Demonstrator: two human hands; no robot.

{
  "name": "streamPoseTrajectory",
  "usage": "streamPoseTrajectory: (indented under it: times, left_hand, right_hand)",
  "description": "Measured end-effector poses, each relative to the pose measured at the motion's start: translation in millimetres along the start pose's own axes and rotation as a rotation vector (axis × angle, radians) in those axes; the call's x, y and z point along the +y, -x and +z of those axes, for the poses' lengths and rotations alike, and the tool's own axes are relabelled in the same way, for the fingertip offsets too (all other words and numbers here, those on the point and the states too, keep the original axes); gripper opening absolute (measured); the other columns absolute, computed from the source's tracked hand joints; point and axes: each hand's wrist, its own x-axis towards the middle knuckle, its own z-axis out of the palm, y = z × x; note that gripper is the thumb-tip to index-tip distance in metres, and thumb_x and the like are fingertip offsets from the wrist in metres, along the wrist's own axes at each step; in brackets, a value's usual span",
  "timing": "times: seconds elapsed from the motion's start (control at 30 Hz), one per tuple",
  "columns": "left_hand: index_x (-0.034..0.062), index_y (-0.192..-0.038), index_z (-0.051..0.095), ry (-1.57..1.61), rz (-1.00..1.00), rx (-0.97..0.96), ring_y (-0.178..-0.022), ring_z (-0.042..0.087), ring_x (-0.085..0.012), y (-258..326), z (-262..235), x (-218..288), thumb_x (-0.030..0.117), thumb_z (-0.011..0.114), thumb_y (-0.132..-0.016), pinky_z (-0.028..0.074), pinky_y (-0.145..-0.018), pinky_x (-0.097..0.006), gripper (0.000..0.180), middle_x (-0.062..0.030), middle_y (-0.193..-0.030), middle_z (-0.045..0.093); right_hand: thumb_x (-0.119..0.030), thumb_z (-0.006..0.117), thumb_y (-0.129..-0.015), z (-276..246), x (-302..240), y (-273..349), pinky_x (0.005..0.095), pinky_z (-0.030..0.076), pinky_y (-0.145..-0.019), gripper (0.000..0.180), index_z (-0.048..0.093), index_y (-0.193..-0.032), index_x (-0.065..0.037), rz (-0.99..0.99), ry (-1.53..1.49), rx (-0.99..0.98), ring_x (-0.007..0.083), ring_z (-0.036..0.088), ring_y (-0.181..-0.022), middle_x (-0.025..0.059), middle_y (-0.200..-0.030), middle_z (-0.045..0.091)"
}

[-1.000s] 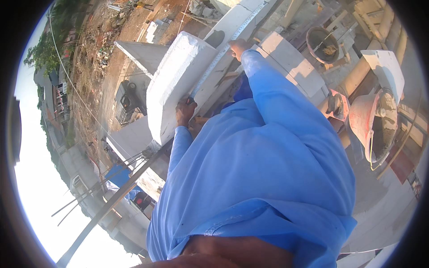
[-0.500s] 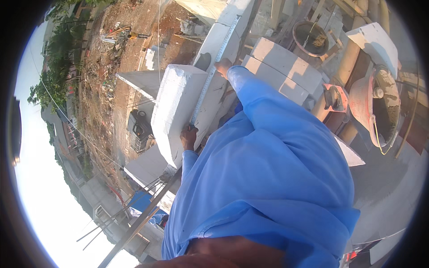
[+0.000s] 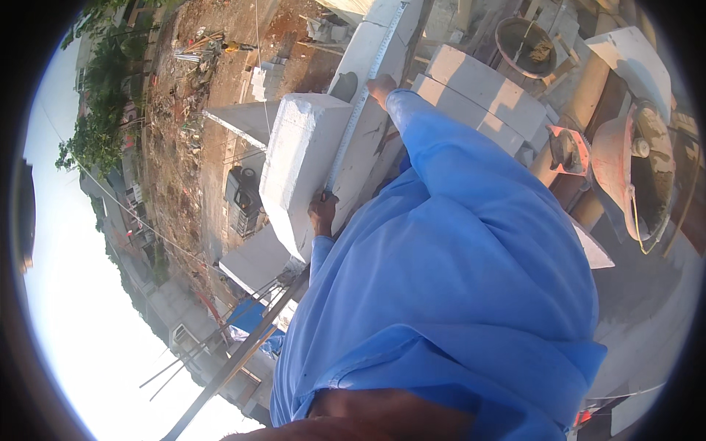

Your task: The person applies mortar onto structural segments, positions concrete blocks on a wall structure, checks their measurements with a tape measure, taps them into place using a hammer, and cuts block segments with a hand saw.

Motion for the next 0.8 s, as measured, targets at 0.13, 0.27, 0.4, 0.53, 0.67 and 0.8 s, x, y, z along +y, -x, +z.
streamPoseTrajectory:
  times: [0.13,0.27,0.4,0.53,0.67,0.8]
  left_hand:
    - [0.0095,-0.118,0.062,-0.016,-0.001,0.006,-0.097,0.063,-0.0275,-9,3,-11,0.024,0.067,-0.064,0.048,-0.085,-0.036,0.056,-0.0135,-0.099,0.067]
    - [0.0073,-0.120,0.061,0.072,0.042,0.086,-0.100,0.063,-0.0284,4,3,-26,0.022,0.066,-0.065,0.048,-0.088,-0.036,0.057,-0.0160,-0.105,0.066]
    - [0.0052,-0.119,0.061,0.122,0.024,0.051,-0.102,0.062,-0.0298,5,-1,-22,0.021,0.066,-0.066,0.047,-0.090,-0.035,0.056,-0.0182,-0.108,0.065]
    - [0.0058,-0.120,0.061,0.021,0.031,0.007,-0.102,0.062,-0.0282,4,-7,-19,0.021,0.066,-0.064,0.048,-0.090,-0.035,0.058,-0.0182,-0.110,0.065]
    - [0.0068,-0.120,0.061,0.033,0.003,0.026,-0.102,0.063,-0.0269,10,-9,-21,0.022,0.067,-0.062,0.048,-0.089,-0.034,0.060,-0.0162,-0.109,0.065]
    - [0.0085,-0.119,0.062,0.066,-0.071,-0.025,-0.101,0.063,-0.0247,-4,-6,-34,0.023,0.068,-0.061,0.048,-0.089,-0.032,0.060,-0.0130,-0.109,0.066]
  right_hand:
    - [-0.019,0.059,-0.083,-2,3,-21,0.0425,0.047,-0.086,0.037,0.058,-0.113,0.004,-0.066,0.166,0.085,0.0328,0.063,-0.098,0.0212,-0.115,0.060]
    - [-0.021,0.058,-0.080,1,-8,-2,0.0415,0.045,-0.091,0.037,0.062,-0.109,0.003,-0.066,0.179,0.163,0.0368,0.057,-0.109,0.0221,-0.115,0.060]
    - [-0.021,0.058,-0.080,-8,-14,-6,0.0409,0.045,-0.091,0.038,0.061,-0.109,0.003,-0.093,0.168,0.207,0.0374,0.056,-0.111,0.0232,-0.115,0.060]
    - [-0.020,0.058,-0.080,-21,-20,-17,0.0410,0.044,-0.093,0.038,0.061,-0.109,0.003,-0.065,0.078,0.207,0.0381,0.055,-0.112,0.0244,-0.116,0.059]
    - [-0.019,0.058,-0.079,-18,-31,-4,0.0408,0.044,-0.093,0.038,0.061,-0.110,0.003,-0.109,0.140,0.214,0.0384,0.054,-0.112,0.0249,-0.116,0.059]
    - [-0.022,0.059,-0.079,-24,-30,0,0.0414,0.043,-0.094,0.041,0.059,-0.112,0.004,-0.146,0.154,0.186,0.0386,0.054,-0.113,0.0253,-0.118,0.058]
